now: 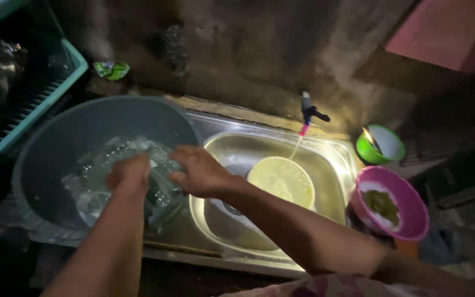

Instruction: The person repeatedly rinses clear plastic bottles under a running tap in a kitchen sink, fills them with water, shakes them, and pours the water out. The person also briefly dips the bottles into a pink basin of soapy water on a nearby chair before returning to the sink to rinse again.

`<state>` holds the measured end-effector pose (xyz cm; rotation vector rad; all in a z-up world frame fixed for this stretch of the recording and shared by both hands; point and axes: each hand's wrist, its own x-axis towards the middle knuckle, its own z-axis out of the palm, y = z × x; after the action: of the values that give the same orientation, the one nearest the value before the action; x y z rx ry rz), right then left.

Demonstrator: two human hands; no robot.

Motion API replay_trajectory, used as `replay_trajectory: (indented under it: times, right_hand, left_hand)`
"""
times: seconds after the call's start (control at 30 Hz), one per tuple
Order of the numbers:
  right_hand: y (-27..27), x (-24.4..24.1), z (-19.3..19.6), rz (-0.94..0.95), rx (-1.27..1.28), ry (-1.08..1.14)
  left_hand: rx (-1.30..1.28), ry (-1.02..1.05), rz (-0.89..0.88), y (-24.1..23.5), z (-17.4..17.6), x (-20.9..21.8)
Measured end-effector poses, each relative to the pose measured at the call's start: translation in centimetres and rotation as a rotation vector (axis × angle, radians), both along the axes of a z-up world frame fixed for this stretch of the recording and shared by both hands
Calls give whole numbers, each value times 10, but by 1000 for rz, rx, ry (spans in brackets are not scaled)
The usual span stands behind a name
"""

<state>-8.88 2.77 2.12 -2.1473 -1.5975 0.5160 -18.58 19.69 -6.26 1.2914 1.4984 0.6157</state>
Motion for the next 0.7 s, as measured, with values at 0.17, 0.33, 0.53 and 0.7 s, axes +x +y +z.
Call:
replay_trajectory:
  times: [0.17,0.33,0.53,0.7]
  right_hand:
    - [17,-10,-29,272,-77,-353]
    - [20,-7,-59,311,-49,-467]
    - [23,7,-81,170,293,-82]
    - [29,8,-72,122,335,267]
  left_hand:
    - [-144,206,59,50,-50,-48]
    - [-256,316,-13,62,-76,-63]
    - [-272,393,-184,67,-42,-58]
    - [-222,427,-372,73,40,-40]
